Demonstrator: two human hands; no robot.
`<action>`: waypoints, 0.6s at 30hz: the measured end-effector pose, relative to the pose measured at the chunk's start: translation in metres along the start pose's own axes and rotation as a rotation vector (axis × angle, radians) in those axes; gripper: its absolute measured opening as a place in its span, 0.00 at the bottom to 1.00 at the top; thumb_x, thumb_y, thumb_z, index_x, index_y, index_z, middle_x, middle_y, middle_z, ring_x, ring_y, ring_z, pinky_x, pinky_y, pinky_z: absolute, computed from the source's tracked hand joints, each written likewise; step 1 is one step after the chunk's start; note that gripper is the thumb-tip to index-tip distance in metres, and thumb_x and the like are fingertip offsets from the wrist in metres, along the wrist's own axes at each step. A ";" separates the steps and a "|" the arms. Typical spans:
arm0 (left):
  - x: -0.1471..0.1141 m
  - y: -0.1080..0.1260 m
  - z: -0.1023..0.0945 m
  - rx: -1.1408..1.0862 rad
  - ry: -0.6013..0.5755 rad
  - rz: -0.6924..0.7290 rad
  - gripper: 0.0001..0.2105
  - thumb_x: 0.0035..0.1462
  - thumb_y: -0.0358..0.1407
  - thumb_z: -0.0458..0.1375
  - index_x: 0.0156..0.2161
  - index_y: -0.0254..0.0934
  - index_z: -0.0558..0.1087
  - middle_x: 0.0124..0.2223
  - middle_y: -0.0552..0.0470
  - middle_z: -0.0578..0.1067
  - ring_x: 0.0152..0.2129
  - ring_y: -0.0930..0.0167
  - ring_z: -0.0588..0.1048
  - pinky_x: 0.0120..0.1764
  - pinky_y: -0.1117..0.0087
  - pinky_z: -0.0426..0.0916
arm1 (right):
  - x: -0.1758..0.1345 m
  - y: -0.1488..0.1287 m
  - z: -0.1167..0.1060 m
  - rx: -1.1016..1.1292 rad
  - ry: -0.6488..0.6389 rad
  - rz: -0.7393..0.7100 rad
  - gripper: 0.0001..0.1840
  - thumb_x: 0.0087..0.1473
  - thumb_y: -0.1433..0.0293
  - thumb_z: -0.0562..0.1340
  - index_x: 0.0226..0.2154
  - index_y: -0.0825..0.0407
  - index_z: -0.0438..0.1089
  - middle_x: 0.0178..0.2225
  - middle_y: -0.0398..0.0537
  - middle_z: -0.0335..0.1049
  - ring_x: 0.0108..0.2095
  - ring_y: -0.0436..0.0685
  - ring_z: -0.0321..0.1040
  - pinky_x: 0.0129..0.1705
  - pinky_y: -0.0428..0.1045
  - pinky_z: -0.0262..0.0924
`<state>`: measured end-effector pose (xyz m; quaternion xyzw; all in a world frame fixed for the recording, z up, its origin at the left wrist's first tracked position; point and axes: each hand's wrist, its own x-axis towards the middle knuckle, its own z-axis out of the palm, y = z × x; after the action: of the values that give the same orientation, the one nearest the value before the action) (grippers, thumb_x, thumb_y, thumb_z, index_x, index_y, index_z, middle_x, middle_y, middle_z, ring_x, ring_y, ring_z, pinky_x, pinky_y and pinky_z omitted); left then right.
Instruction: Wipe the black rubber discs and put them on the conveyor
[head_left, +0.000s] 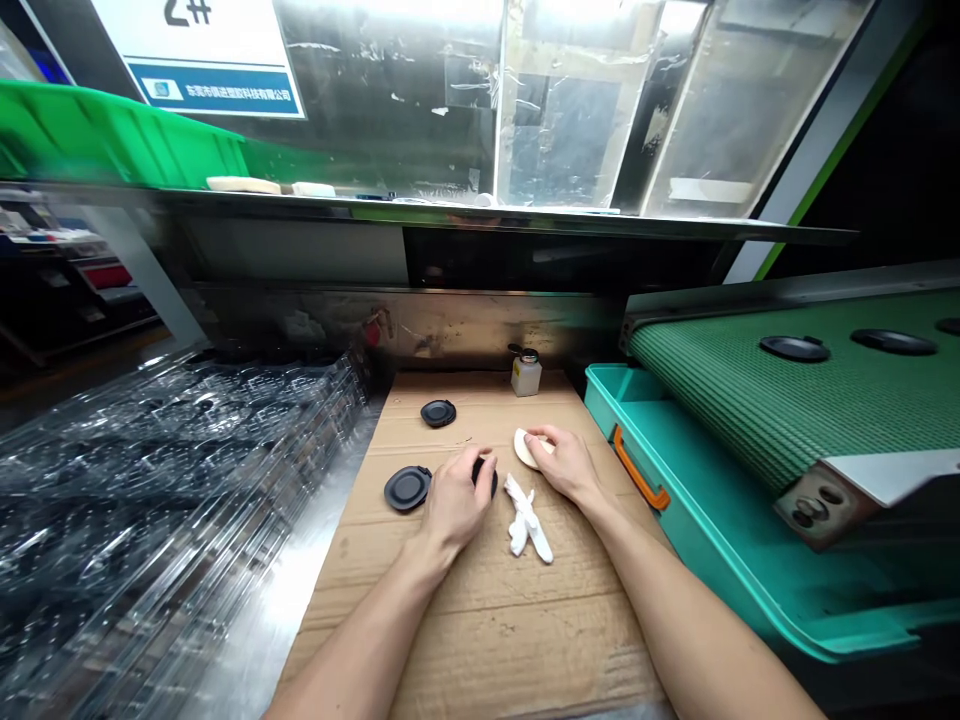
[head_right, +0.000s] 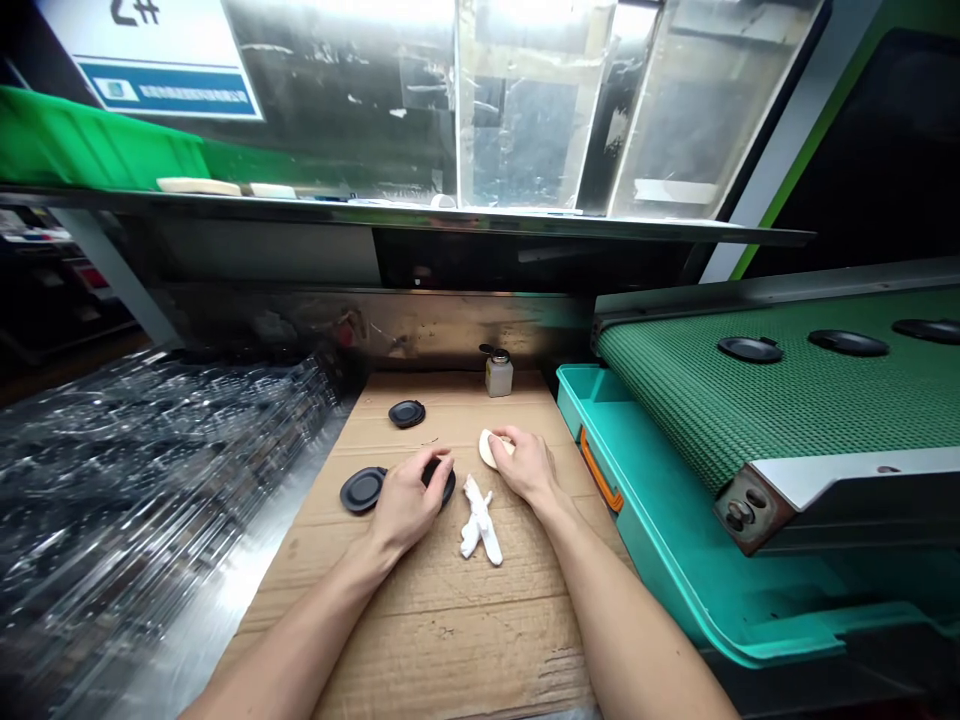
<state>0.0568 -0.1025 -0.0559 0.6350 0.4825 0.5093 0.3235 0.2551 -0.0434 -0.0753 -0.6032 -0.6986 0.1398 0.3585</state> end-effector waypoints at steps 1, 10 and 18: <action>0.001 -0.005 0.000 0.065 -0.011 -0.008 0.09 0.55 0.41 0.59 0.41 0.44 0.75 0.40 0.45 0.74 0.42 0.59 0.71 0.57 0.58 0.56 | 0.000 0.000 0.000 -0.001 0.002 -0.002 0.17 0.58 0.56 0.56 0.43 0.45 0.74 0.39 0.46 0.76 0.42 0.57 0.72 0.45 0.49 0.61; -0.009 -0.006 -0.003 0.152 -0.085 0.026 0.23 0.43 0.40 0.67 0.48 0.44 0.74 0.50 0.42 0.69 0.53 0.53 0.62 0.59 0.54 0.49 | 0.001 0.000 -0.001 -0.011 0.001 0.015 0.18 0.57 0.55 0.56 0.42 0.44 0.74 0.38 0.46 0.77 0.41 0.57 0.72 0.43 0.48 0.61; 0.022 0.017 -0.023 0.220 -0.052 0.019 0.29 0.38 0.35 0.69 0.50 0.44 0.73 0.50 0.45 0.73 0.50 0.54 0.68 0.58 0.58 0.54 | 0.002 0.001 -0.001 -0.031 0.009 0.051 0.17 0.57 0.55 0.56 0.42 0.42 0.75 0.38 0.44 0.77 0.41 0.57 0.72 0.40 0.48 0.60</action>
<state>0.0399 -0.0888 -0.0266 0.6841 0.5210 0.4397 0.2594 0.2563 -0.0415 -0.0741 -0.6270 -0.6833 0.1355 0.3486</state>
